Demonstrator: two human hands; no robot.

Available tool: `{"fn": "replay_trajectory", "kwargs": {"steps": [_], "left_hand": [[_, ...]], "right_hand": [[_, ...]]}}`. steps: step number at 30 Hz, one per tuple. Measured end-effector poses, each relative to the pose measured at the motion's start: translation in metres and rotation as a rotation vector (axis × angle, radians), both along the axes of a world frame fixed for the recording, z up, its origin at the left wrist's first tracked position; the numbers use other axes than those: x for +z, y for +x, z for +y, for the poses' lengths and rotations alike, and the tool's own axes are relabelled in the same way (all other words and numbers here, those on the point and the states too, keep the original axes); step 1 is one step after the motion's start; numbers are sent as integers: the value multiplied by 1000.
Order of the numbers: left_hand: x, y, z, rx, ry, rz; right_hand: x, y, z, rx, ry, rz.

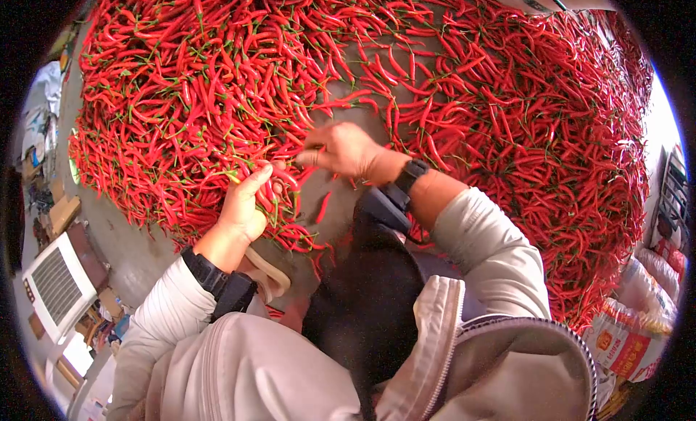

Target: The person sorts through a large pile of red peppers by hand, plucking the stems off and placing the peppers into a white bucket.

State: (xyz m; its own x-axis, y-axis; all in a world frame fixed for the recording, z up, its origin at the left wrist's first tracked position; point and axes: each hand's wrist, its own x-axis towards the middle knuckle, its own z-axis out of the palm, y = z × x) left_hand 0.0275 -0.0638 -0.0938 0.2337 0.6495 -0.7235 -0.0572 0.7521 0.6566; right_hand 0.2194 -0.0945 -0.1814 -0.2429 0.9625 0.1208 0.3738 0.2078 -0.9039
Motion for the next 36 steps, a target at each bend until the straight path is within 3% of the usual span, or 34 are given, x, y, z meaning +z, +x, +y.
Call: {"fn": "replay_trajectory", "kwargs": {"steps": [2,4,8,12,17,20,22,24,25,26,27,28,30,32,36], "left_hand": [[-5,-11,5,12,-49,-47],[-2,-18,6,-51,-75,-86],[-4,-27,8,-140,-20,-72],[-2,-33,9,-153,-12,-58],[1,-33,7,-104,22,-81],[3,-38,9,-103,23,-89],[8,-40,10,-96,6,-118],[8,-40,8,-59,-76,-144],[3,-41,7,-30,-78,-172],[0,-42,5,-27,-75,-170],[-2,-43,3,-60,-60,-158],[-2,-42,2,-92,-42,-146],[4,-37,-1,-132,9,-145],[6,-40,1,-154,49,-172],[16,-51,6,-116,107,-67]], "right_hand": [[-13,12,9,-114,29,-519],[-41,32,8,-8,42,-893],[-51,68,-18,-71,58,-960],[-15,94,-61,-380,-297,-1044],[37,115,-99,-303,-611,-1235],[52,139,-123,-510,-559,-1418],[73,163,-135,-576,-770,-1505],[89,170,-137,-766,-690,-1594],[91,170,-129,-813,-589,-1546],[89,165,-118,-805,-295,-1461],[80,161,-98,-726,40,-1190],[63,149,-70,-629,197,-887],[29,98,-17,-438,288,-611],[7,46,32,-309,307,-567],[-26,-1,84,-250,214,-837]]}}
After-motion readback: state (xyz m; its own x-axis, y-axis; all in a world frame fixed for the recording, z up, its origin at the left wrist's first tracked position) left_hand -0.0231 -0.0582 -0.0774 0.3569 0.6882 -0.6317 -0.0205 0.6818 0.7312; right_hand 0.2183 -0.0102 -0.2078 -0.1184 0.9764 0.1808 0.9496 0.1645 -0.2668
